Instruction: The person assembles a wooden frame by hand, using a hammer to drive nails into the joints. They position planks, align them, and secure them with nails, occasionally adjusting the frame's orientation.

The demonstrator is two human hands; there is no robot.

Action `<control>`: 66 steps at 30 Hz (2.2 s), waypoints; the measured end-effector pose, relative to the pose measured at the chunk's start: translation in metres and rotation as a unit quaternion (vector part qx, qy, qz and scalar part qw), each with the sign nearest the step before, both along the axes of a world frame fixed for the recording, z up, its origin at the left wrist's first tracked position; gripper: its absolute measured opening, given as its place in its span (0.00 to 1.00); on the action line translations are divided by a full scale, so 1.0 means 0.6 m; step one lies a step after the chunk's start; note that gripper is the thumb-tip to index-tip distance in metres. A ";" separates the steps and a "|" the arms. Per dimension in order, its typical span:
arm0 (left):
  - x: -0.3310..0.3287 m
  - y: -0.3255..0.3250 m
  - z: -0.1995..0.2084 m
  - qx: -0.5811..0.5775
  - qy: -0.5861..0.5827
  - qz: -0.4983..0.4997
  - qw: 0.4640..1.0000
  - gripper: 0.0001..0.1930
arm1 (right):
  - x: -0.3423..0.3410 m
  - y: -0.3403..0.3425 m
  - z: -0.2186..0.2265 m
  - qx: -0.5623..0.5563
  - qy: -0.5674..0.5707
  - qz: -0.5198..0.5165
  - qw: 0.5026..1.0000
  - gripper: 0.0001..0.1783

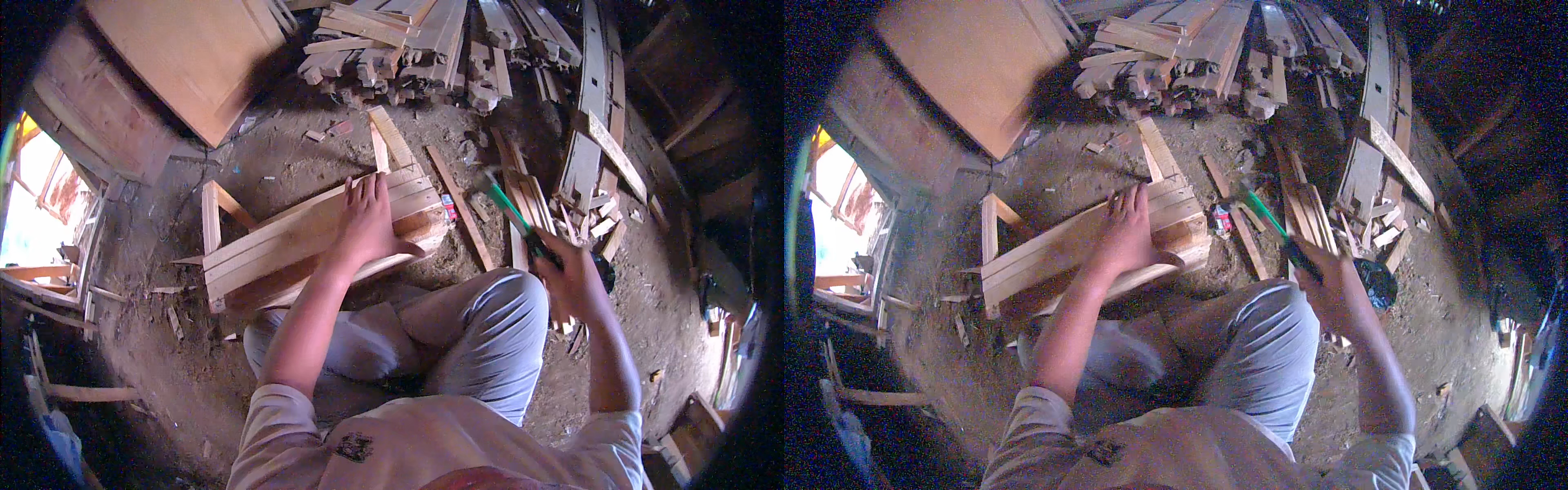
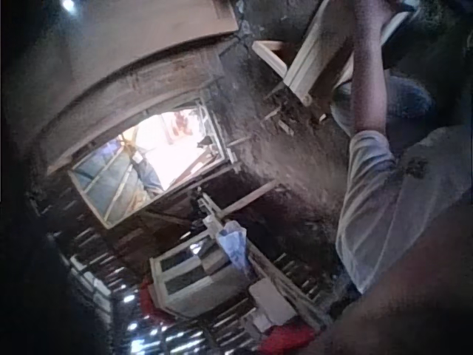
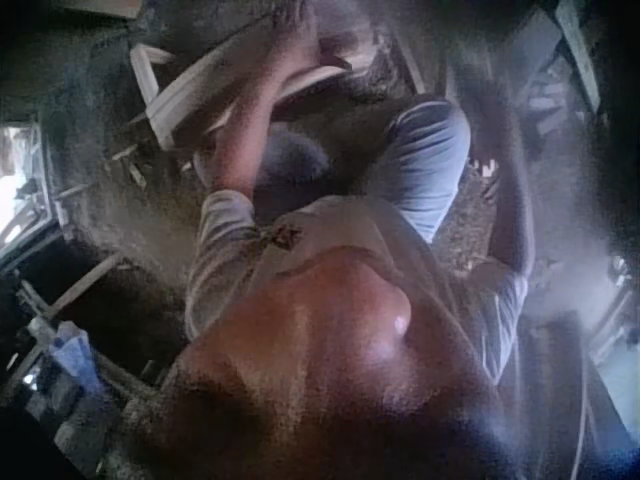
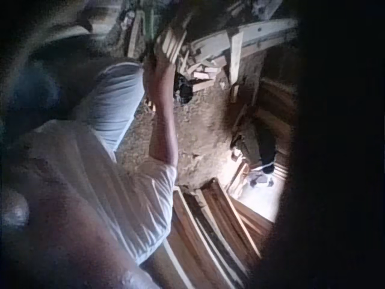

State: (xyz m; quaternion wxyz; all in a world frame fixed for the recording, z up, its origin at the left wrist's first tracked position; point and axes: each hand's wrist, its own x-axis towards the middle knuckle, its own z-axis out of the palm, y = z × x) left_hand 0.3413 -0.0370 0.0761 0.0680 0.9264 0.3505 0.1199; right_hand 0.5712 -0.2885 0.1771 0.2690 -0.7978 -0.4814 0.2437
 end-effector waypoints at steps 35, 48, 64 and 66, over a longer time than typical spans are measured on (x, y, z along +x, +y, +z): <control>-0.004 0.012 -0.052 0.071 -0.154 -0.016 0.985 0.62 | -0.014 0.282 0.090 0.070 -0.186 0.106 0.974 0.27; 0.004 0.016 -0.052 0.044 -0.137 -0.028 0.989 0.63 | 0.023 0.270 0.053 0.032 -0.203 0.178 0.962 0.22; -0.003 0.017 -0.053 0.035 -0.141 -0.020 0.989 0.63 | 0.002 0.284 0.068 0.057 -0.172 0.113 0.977 0.30; -0.006 0.019 -0.052 0.033 -0.134 -0.018 0.990 0.63 | -0.010 0.284 0.067 0.026 -0.138 0.072 0.987 0.28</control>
